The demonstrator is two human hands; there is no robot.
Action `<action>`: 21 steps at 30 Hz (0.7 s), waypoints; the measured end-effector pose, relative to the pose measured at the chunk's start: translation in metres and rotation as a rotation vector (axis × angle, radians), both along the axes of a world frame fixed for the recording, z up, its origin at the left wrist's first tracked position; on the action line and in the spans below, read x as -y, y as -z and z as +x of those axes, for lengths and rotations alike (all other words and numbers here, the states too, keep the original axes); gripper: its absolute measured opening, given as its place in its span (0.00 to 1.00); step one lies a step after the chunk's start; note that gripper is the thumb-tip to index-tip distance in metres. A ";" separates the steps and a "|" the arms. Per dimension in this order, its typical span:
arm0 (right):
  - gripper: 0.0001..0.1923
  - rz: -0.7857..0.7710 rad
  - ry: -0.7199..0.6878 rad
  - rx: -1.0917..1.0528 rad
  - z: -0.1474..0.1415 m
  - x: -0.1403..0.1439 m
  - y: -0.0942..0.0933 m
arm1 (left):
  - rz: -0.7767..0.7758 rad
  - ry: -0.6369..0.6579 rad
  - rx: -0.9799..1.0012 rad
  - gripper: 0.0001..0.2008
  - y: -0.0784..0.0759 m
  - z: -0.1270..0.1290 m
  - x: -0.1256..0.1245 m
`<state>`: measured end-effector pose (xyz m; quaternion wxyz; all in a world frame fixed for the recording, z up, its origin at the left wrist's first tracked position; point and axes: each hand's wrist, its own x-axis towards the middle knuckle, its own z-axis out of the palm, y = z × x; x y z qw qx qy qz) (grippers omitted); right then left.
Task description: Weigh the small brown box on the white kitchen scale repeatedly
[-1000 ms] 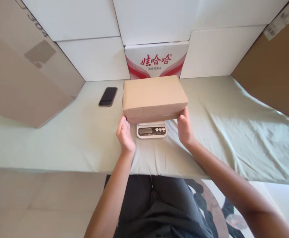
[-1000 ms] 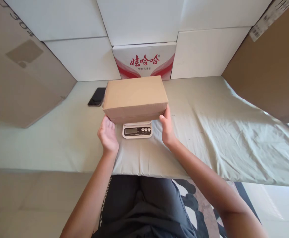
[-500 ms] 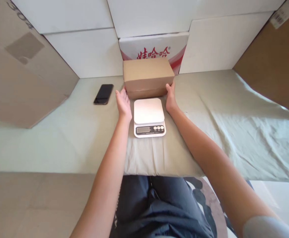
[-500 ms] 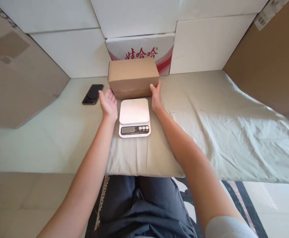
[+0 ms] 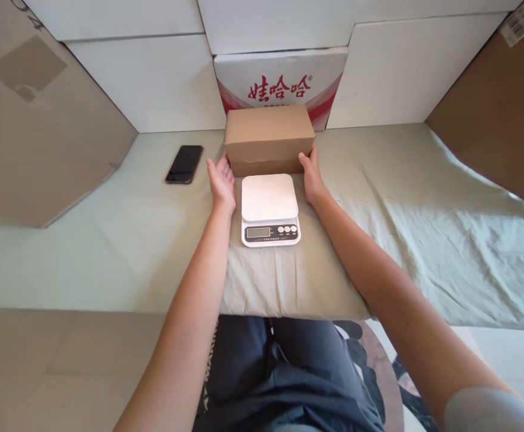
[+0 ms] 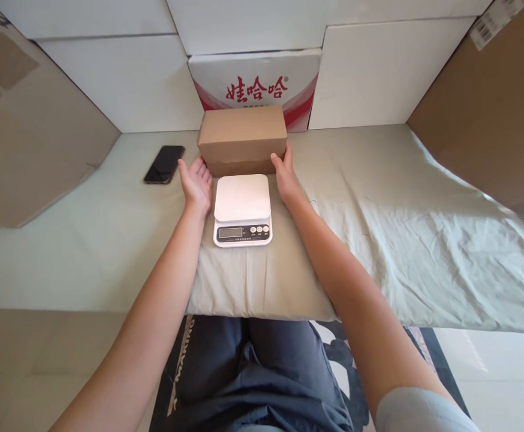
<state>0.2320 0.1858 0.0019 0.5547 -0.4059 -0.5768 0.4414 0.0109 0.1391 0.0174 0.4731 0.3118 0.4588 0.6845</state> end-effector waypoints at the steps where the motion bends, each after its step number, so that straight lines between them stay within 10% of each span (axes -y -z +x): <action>1: 0.43 0.002 0.006 0.002 0.001 0.002 0.000 | 0.005 0.001 0.012 0.43 0.000 0.001 0.000; 21: 0.44 -0.027 0.016 0.001 0.005 0.016 -0.007 | 0.005 0.013 -0.055 0.41 0.005 0.005 0.001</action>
